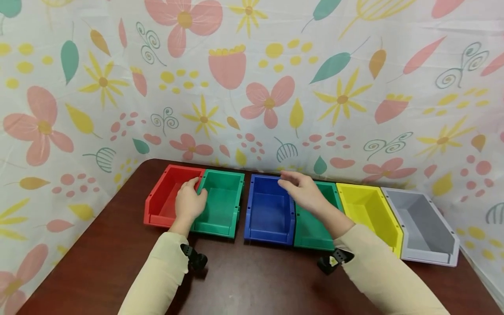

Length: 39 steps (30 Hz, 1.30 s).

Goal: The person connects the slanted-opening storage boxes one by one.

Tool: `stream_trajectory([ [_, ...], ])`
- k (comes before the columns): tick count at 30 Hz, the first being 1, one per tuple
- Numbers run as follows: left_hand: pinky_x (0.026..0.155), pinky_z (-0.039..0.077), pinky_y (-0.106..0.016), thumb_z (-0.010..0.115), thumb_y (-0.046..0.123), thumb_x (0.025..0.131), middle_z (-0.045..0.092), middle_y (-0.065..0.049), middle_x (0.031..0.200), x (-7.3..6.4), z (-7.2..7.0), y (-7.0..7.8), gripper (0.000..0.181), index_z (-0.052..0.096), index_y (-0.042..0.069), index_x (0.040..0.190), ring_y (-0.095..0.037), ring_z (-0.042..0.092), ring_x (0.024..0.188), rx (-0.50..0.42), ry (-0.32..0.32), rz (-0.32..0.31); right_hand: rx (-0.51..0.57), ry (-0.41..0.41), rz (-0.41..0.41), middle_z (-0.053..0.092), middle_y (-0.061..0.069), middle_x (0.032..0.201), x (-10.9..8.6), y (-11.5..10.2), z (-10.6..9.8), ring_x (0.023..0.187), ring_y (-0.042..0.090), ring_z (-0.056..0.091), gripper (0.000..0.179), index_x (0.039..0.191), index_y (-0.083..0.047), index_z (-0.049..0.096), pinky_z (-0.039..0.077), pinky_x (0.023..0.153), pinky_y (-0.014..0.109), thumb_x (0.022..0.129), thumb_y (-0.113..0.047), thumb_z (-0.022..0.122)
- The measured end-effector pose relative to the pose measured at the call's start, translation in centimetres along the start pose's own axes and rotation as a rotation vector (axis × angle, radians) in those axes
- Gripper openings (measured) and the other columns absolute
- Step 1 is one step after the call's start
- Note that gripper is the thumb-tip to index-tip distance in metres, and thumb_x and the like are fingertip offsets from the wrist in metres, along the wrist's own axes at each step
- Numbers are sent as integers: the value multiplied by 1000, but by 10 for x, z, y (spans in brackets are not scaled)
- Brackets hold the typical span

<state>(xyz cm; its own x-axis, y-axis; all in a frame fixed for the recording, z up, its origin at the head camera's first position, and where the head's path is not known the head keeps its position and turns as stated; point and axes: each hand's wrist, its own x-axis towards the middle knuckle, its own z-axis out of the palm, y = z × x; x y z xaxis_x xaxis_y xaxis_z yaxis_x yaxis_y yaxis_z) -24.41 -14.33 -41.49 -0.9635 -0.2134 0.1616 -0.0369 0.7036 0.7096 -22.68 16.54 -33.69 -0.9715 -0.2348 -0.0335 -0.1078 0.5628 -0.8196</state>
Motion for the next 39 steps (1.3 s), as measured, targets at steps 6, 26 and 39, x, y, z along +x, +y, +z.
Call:
stream_trajectory([
  [6, 74, 52, -44, 55, 26, 92, 68, -15, 104, -3, 6, -1, 43, 56, 9, 131, -31, 64, 81, -3, 113, 12, 185, -33, 90, 33, 19, 151, -9, 12, -16, 134, 35, 41, 61, 148, -7, 28, 40, 104, 47, 99, -38, 45],
  [26, 45, 36, -28, 56, 22, 88, 56, -6, 57, -5, 9, -3, 35, 63, 11, 121, -17, 45, 45, 6, 209, 57, 399, -110, 266, 28, 28, 150, -20, 15, -21, 133, 39, 40, 69, 151, -3, 16, 46, 99, 42, 99, -41, 42],
  [39, 45, 36, -27, 57, 22, 89, 53, -6, 54, -5, 9, -3, 35, 63, 9, 121, -17, 43, 43, 9, 210, 66, 422, -112, 262, 27, 23, 152, -15, 12, -9, 134, 38, 39, 66, 151, -5, 19, 44, 101, 42, 99, -36, 45],
])
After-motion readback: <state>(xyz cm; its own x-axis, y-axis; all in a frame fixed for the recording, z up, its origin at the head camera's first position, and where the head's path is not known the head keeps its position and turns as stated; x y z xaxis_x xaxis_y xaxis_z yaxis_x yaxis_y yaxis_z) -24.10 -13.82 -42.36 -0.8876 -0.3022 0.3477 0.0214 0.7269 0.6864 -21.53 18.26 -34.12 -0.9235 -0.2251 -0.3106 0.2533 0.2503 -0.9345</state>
